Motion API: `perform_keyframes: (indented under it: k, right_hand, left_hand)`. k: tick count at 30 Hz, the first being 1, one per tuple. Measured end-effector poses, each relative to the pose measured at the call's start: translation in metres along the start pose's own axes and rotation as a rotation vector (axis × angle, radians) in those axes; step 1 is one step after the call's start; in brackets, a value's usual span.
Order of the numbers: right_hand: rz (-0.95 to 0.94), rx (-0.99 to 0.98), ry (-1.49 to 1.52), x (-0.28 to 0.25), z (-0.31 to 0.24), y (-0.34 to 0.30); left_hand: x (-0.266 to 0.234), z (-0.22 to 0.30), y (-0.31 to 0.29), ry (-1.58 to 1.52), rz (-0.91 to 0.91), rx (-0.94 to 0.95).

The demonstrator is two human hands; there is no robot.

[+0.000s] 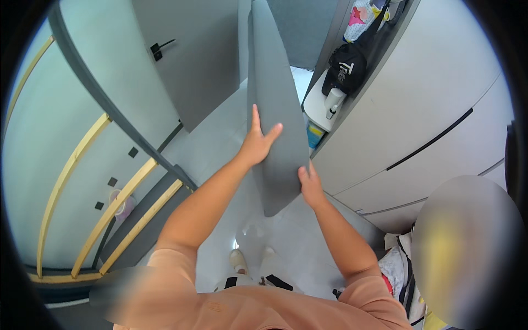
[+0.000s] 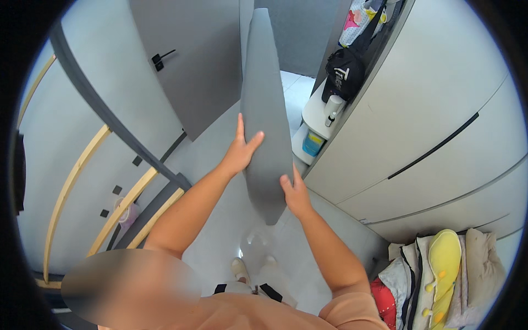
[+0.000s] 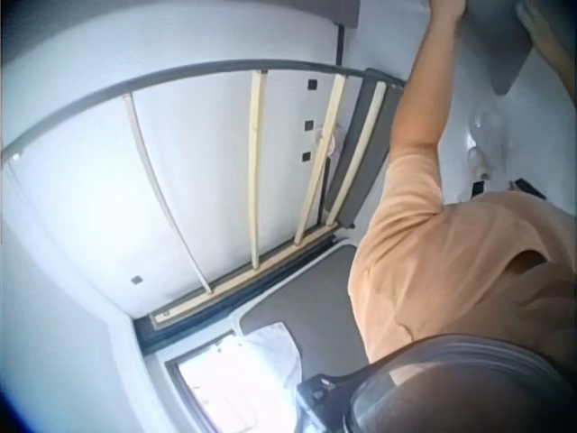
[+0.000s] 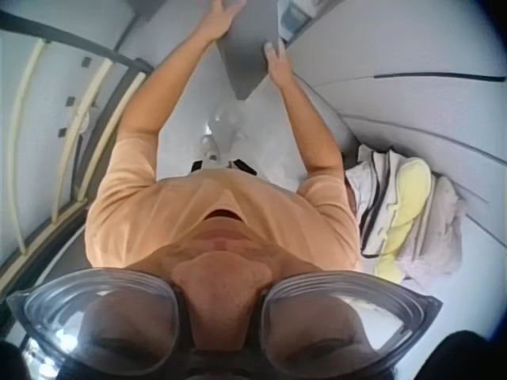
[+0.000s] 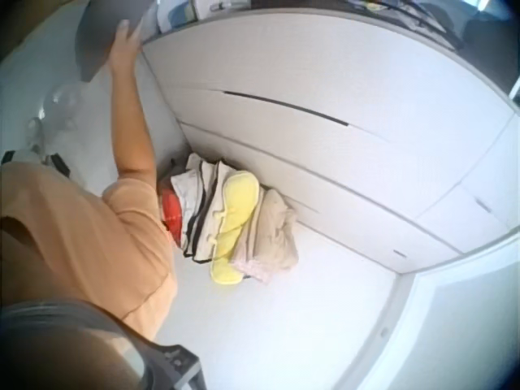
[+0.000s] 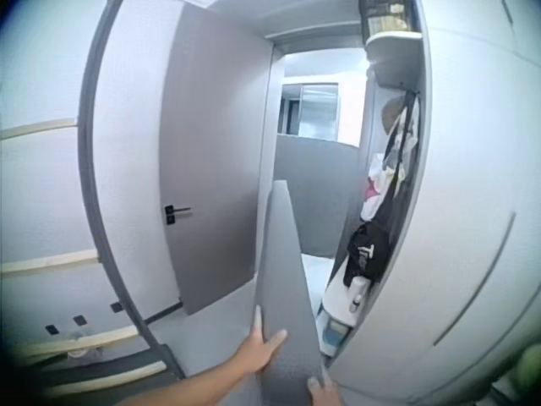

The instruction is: The person uses a drill to drive screws into a bed frame, collects the screws by hand, and then carries a padded headboard across the room to position it against a wall.

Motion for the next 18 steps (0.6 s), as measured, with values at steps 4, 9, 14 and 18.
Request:
perform_keyframes:
  k: [4,9,14,18]
  right_hand:
    - [-0.083,0.091,0.344,0.031,-0.036,0.055]
    - [-0.017,0.155,0.527,0.035,-0.017,0.078]
    - [0.101,0.182,0.593,0.017,-0.017,0.061]
    - [0.143,0.128,0.562,0.017,-0.018,0.032]
  left_hand:
    - [-0.018,-0.020,0.067,-0.143,0.055,-0.097]
    - [-0.010,0.002,0.085,-0.196,-0.108,-0.204]
    - [0.008,-0.003,0.086,-0.163,-0.196,-0.092]
    - [0.012,-0.021,0.074,-0.130,-0.230,-0.006]
Point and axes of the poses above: each hand's wrist, its own y-axis towards the middle knuckle, its own x-axis out of the palm, z = x × y, the point moved 7 cm from there along y, towards the middle knuckle, and after that the axes turned 7 degrees about z, right-handed, at the moved point
